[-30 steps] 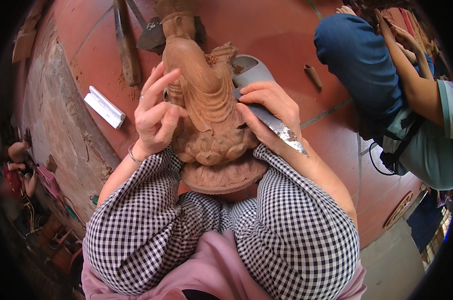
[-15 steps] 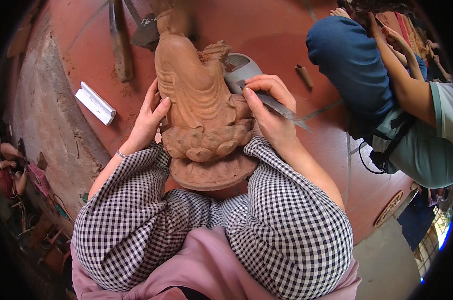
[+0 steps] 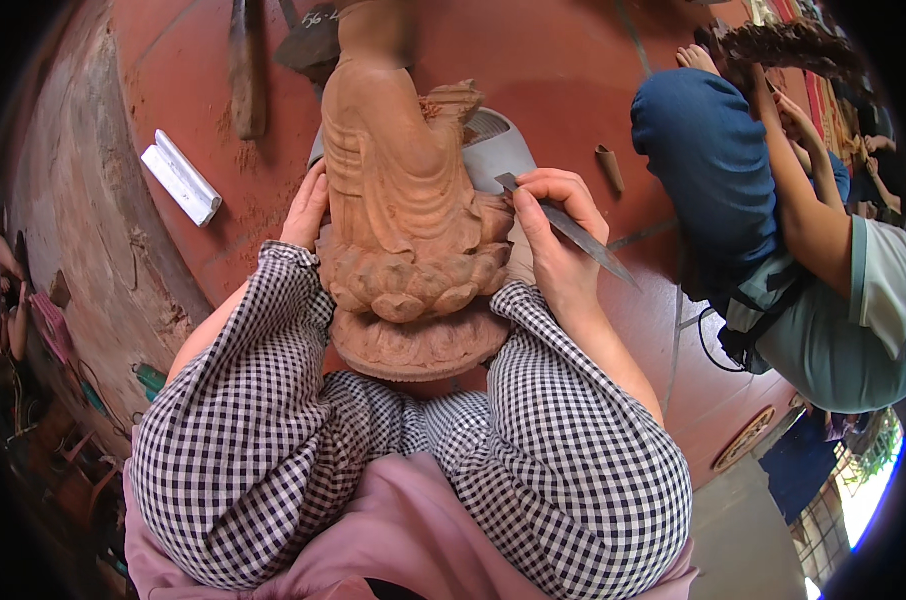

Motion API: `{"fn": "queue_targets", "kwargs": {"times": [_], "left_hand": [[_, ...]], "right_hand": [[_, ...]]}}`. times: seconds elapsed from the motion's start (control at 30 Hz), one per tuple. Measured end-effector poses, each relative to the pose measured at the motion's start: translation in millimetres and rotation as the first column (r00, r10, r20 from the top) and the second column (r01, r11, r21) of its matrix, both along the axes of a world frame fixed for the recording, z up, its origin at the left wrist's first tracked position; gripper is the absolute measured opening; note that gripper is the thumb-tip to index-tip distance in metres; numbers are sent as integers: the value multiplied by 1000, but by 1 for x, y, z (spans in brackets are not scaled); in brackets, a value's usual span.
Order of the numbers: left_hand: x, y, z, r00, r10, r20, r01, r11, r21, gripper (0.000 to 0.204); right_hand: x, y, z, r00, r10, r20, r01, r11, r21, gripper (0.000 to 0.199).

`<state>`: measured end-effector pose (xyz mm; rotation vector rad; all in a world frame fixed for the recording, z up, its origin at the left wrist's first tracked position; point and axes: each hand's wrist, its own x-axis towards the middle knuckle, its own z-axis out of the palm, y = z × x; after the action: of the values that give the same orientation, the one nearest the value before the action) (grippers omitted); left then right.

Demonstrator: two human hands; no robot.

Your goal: The person carves a clay sculpture of a seated figure using a small metal tool. They refine the folds of the garment and the contours of the body while seated on the floor.

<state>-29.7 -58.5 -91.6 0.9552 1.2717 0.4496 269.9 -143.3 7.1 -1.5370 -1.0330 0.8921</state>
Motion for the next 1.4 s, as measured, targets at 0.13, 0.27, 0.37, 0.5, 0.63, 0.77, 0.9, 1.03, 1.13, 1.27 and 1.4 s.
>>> {"fn": "queue_targets", "kwargs": {"times": [0.13, 0.27, 0.37, 0.5, 0.63, 0.77, 0.9, 1.03, 1.13, 1.27, 1.4], "left_hand": [[-2, 0, -14, 1000, 9, 18, -10, 996, 84, 67], [3, 0, -6, 996, 75, 51, -76, 997, 23, 63], [1, -2, -6, 996, 74, 52, -75, 997, 15, 63], [-4, -3, -15, 996, 78, 48, -80, 997, 21, 67], [-6, -5, -17, 996, 44, 73, -44, 999, -6, 76], [-26, -10, -31, 984, -178, 27, 165, 949, 268, 96], [-20, -5, -8, 954, -283, 101, 263, 949, 177, 103], [-26, -3, -13, 939, -312, 142, 298, 948, 112, 100], [-35, -1, -9, 905, -369, 209, 370, 928, 37, 96], [-30, 8, 40, 900, -436, 9, 433, 889, -148, 89], [-26, 11, 76, 897, -437, -64, 400, 866, -299, 78]], "right_hand": [[-1, 0, 5, 1000, -4, -22, 3, 1000, -18, 5], [-2, 0, 5, 1000, -8, -27, 7, 1000, -25, 5], [-3, 1, 4, 998, -26, -64, 23, 999, -44, 5], [-1, -1, -1, 985, -59, -162, 48, 996, -73, 6], [-2, -2, 0, 967, -108, -229, 92, 993, -77, 7], [2, -9, -4, 981, -90, -174, 71, 991, -111, 8], [5, -15, -5, 963, -167, -211, 133, 977, -168, 9], [9, -14, -8, 969, -176, -172, 148, 975, -166, 17], [7, -12, -5, 990, -121, -66, 113, 987, -117, 30], [14, -18, -13, 988, -7, 155, 47, 965, -260, 34], [12, -22, -16, 902, 221, 371, -74, 925, -372, 43]]}}
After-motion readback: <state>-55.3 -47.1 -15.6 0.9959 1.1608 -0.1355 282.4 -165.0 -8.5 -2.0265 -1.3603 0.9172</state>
